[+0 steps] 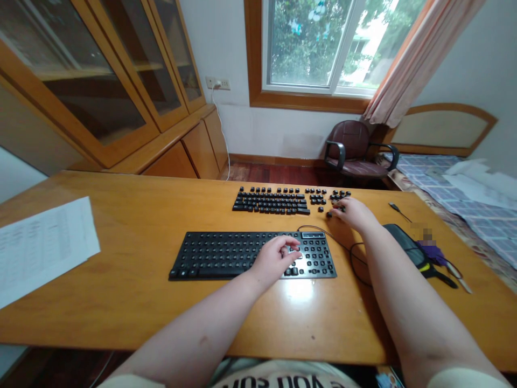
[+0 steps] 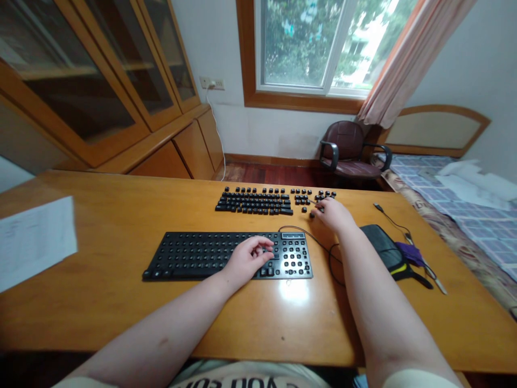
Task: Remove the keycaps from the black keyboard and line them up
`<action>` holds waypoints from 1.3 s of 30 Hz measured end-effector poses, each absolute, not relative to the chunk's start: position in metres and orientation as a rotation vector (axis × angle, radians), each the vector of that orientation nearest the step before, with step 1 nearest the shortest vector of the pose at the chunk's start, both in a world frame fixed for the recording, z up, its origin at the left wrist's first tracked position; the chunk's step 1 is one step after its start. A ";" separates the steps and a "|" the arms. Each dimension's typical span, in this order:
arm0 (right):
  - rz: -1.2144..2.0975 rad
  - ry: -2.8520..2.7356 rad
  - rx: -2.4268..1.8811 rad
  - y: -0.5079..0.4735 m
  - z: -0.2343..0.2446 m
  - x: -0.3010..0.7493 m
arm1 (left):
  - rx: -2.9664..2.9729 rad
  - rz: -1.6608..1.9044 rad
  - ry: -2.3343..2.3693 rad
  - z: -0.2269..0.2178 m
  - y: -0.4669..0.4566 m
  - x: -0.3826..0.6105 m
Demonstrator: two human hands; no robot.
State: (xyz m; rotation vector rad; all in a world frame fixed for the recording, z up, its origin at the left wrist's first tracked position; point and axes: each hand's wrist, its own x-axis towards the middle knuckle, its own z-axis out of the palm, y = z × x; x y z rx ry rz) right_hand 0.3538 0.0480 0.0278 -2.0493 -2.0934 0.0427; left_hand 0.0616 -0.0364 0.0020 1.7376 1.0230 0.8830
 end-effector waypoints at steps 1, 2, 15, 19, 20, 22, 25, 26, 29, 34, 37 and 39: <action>0.036 -2.048 -1.946 0.041 0.035 0.351 | 1.810 0.859 1.043 0.005 -0.037 0.060; 0.053 -2.007 -1.805 0.031 0.043 0.347 | 1.908 0.823 1.058 0.008 -0.038 0.059; 0.584 -2.012 -1.431 -0.071 0.013 0.241 | 2.500 0.171 1.074 0.015 -0.039 0.057; 0.619 -2.086 -1.424 -0.064 0.009 0.238 | 2.505 0.157 1.069 0.017 -0.038 0.057; 0.634 -2.093 -1.428 -0.063 0.009 0.237 | 2.508 0.157 1.069 0.018 -0.038 0.057; 0.656 -2.103 -1.451 -0.063 0.008 0.235 | 2.517 0.156 1.071 0.017 -0.038 0.057; 0.676 -2.138 -1.485 -0.064 0.006 0.231 | 2.528 0.151 1.077 0.017 -0.038 0.058; 0.675 -2.159 -1.486 -0.065 0.005 0.229 | 2.530 0.150 1.079 0.017 -0.038 0.058; 0.627 -2.228 -1.414 -0.066 0.002 0.227 | 2.530 0.171 1.078 0.017 -0.039 0.058; 0.383 -2.400 -1.156 -0.072 -0.003 0.233 | 2.515 0.271 1.017 0.011 -0.040 0.059; 0.164 -2.398 -1.123 -0.076 -0.008 0.235 | 2.473 0.338 0.950 0.005 -0.039 0.060; 0.076 -2.357 -1.116 -0.078 -0.011 0.235 | 2.442 0.367 0.933 0.000 -0.038 0.062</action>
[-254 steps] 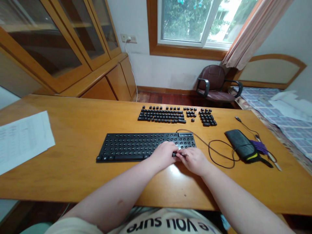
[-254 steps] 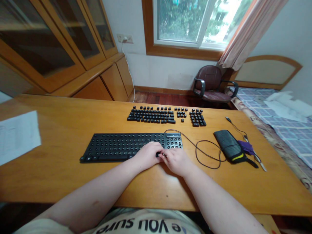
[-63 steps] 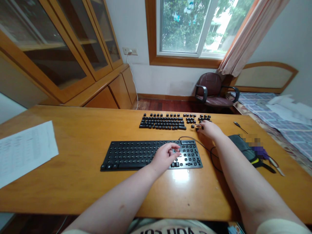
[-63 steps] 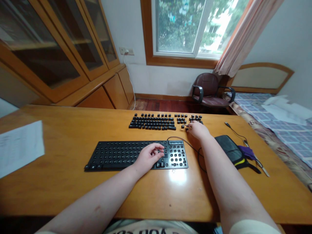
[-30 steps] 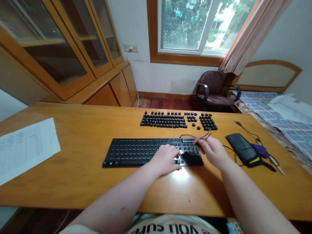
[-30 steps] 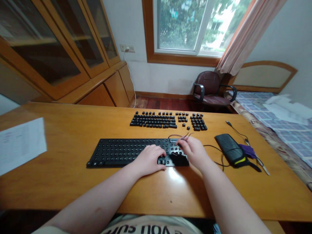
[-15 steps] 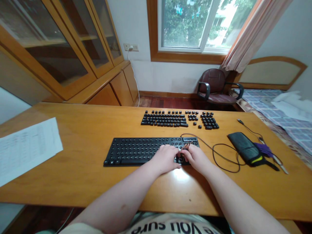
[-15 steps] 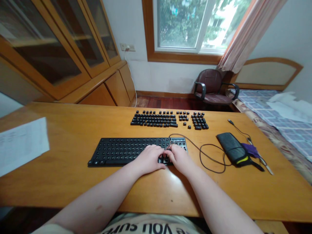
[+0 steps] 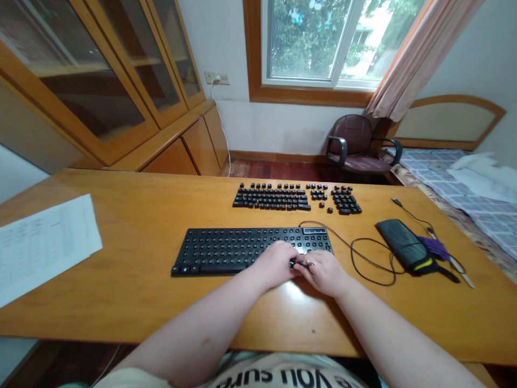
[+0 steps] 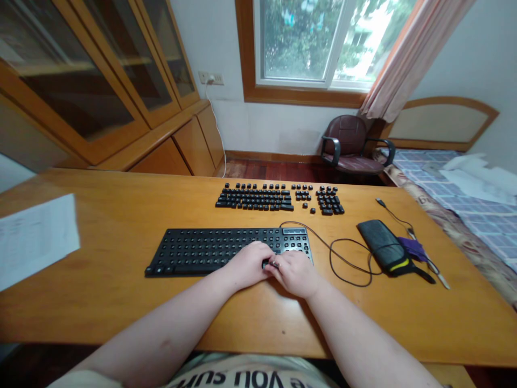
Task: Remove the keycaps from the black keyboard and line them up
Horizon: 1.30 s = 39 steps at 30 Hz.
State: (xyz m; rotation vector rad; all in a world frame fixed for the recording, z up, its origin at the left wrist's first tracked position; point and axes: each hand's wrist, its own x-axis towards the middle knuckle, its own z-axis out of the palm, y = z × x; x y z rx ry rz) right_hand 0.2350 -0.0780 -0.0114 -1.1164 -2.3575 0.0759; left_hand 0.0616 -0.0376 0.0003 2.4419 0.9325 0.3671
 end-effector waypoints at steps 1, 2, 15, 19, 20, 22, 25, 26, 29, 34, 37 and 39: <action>0.060 -2.339 -1.114 -0.079 -0.013 0.234 | 2.431 0.374 0.925 -0.002 -0.037 0.062; 0.055 -2.322 -1.115 -0.080 -0.014 0.233 | 2.423 0.379 0.920 -0.003 -0.036 0.063; 0.289 -2.030 -1.624 -0.079 -0.014 0.225 | 2.436 0.346 0.948 -0.003 -0.034 0.065; 0.406 -1.939 -1.625 -0.078 -0.011 0.226 | 2.421 0.386 0.897 -0.004 -0.033 0.065; 0.445 -1.900 -1.626 -0.078 -0.010 0.226 | 2.411 0.395 0.886 -0.005 -0.032 0.065; 0.489 -1.833 -1.635 -0.077 -0.007 0.227 | 2.387 0.400 0.869 -0.005 -0.032 0.065; 0.477 -1.827 -1.609 -0.075 -0.003 0.230 | 2.348 0.410 0.866 -0.003 -0.033 0.064; 0.467 -1.847 -1.576 -0.074 -0.002 0.232 | 2.331 0.420 0.877 -0.001 -0.033 0.064; 0.481 -1.915 -1.423 -0.071 -0.002 0.238 | 2.254 0.458 0.948 0.003 -0.035 0.063; 0.582 -1.746 -1.310 -0.069 -0.012 0.245 | 2.075 0.610 1.068 0.005 -0.035 0.061; 0.596 -1.684 -1.268 -0.069 -0.016 0.244 | 2.055 0.636 1.064 0.004 -0.034 0.061; 0.589 -1.696 -1.214 -0.070 -0.014 0.244 | 2.065 0.649 1.041 0.004 -0.034 0.061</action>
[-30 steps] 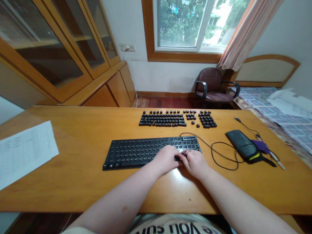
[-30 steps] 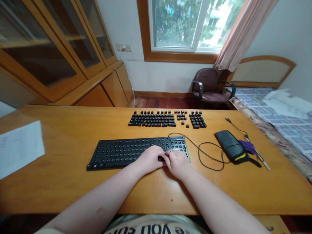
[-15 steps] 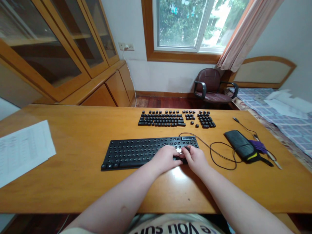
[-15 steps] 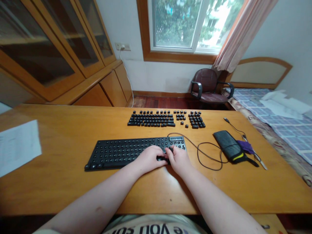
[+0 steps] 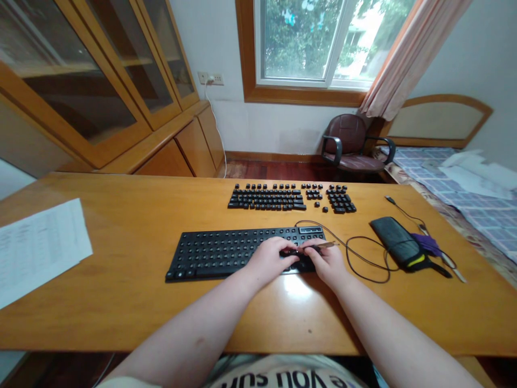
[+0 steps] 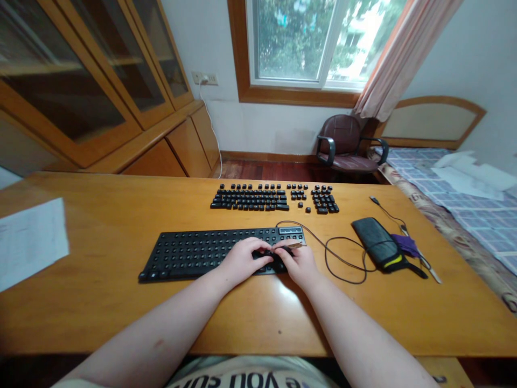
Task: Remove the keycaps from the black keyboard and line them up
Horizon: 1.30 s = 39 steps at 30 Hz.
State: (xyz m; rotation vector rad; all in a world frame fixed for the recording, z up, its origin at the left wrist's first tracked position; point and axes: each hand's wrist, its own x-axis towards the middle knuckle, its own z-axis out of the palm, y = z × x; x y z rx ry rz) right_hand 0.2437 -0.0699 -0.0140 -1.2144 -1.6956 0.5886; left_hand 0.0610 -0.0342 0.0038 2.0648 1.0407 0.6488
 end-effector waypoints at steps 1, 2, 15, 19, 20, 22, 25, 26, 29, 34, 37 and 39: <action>0.586 -1.704 -1.185 -0.070 -0.012 0.243 | 2.072 0.658 1.024 0.004 -0.034 0.061; 0.585 -1.713 -1.158 -0.070 -0.010 0.243 | 2.078 0.667 1.005 0.003 -0.034 0.061; 0.607 -1.857 -1.092 -0.072 -0.002 0.242 | 2.131 0.679 0.926 0.001 -0.036 0.063; 0.733 -1.664 -1.150 -0.072 -0.011 0.243 | 2.025 0.702 0.959 0.004 -0.037 0.063; 0.773 -1.599 -1.143 -0.072 -0.013 0.243 | 1.966 0.707 0.965 0.004 -0.037 0.063; 0.842 -1.500 -1.114 -0.071 -0.015 0.243 | 1.795 0.710 0.947 0.003 -0.035 0.063; 0.817 -1.477 -1.070 -0.071 -0.016 0.243 | 1.528 0.686 0.868 0.001 -0.030 0.062; 0.780 -1.504 -1.048 -0.071 -0.015 0.243 | 1.469 0.669 0.845 0.001 -0.029 0.062; 0.664 -1.669 -0.940 -0.072 -0.009 0.244 | 1.359 0.614 0.804 0.002 -0.025 0.060; 0.479 -1.883 -0.764 -0.073 0.002 0.244 | 1.174 0.653 0.833 -0.001 -0.022 0.060; 0.388 -1.919 -0.778 -0.076 0.005 0.243 | 0.977 0.726 0.856 -0.004 -0.021 0.061; 0.369 -1.946 -0.793 -0.078 0.004 0.243 | 0.859 0.769 0.861 -0.005 -0.020 0.061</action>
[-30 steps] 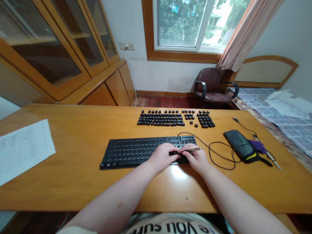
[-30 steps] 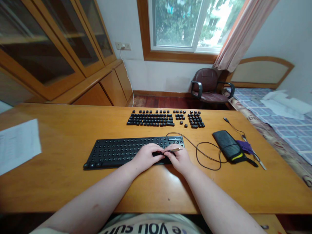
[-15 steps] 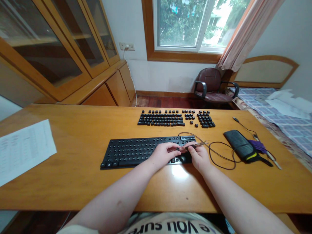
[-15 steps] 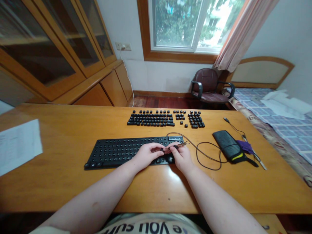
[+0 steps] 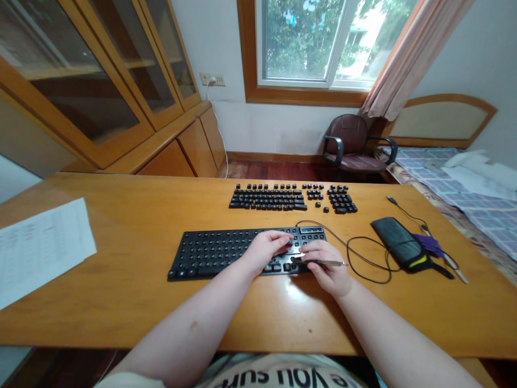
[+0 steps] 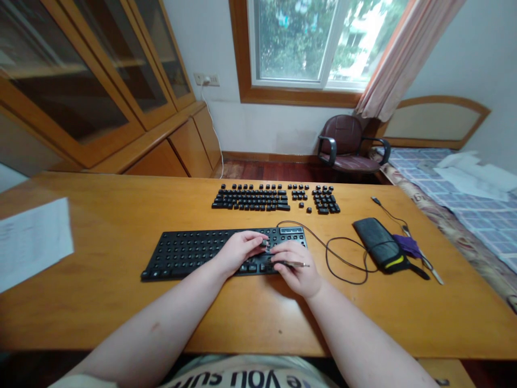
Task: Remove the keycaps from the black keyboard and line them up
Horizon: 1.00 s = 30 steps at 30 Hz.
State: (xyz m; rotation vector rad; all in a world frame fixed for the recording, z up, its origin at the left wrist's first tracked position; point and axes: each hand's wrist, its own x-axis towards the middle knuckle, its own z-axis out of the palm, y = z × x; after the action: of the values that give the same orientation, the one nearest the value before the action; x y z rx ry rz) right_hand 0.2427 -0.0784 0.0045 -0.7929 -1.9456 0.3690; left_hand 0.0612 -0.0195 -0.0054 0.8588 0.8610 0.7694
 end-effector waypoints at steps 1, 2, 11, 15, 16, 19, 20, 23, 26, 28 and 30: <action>0.375 -1.950 -0.810 -0.079 0.004 0.242 | 0.812 0.790 0.860 -0.006 -0.019 0.061; 0.384 -1.935 -0.838 -0.079 0.003 0.242 | 0.776 0.807 0.853 -0.006 -0.018 0.061; 0.249 -1.877 -1.151 -0.072 -0.002 0.244 | 0.745 0.797 0.744 -0.005 -0.020 0.059; 0.207 -1.942 -1.170 -0.072 -0.001 0.240 | 0.846 0.750 0.751 -0.006 -0.020 0.060; 0.202 -1.957 -1.171 -0.072 -0.001 0.239 | 0.868 0.738 0.748 -0.006 -0.020 0.060; 0.193 -1.984 -1.187 -0.072 -0.003 0.239 | 0.918 0.714 0.745 -0.007 -0.021 0.060; 0.193 -1.990 -1.194 -0.072 -0.004 0.238 | 0.931 0.706 0.746 -0.007 -0.021 0.060; 0.211 -2.005 -1.210 -0.073 -0.006 0.238 | 0.949 0.696 0.746 -0.006 -0.021 0.060; 0.216 -1.941 -1.255 -0.071 0.000 0.243 | 0.923 0.715 0.760 -0.004 -0.021 0.060; 0.161 -1.792 -1.377 -0.065 0.009 0.257 | 0.892 0.719 0.797 -0.002 -0.021 0.060; 0.057 -1.609 -1.579 -0.052 0.020 0.278 | 0.865 0.717 0.832 0.000 -0.021 0.060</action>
State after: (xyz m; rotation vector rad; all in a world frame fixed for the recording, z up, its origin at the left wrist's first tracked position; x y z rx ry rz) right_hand 0.2775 -0.0520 0.0203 -1.5786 -1.6092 0.0565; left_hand 0.0600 -0.0206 -0.0002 0.8649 0.8319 0.7168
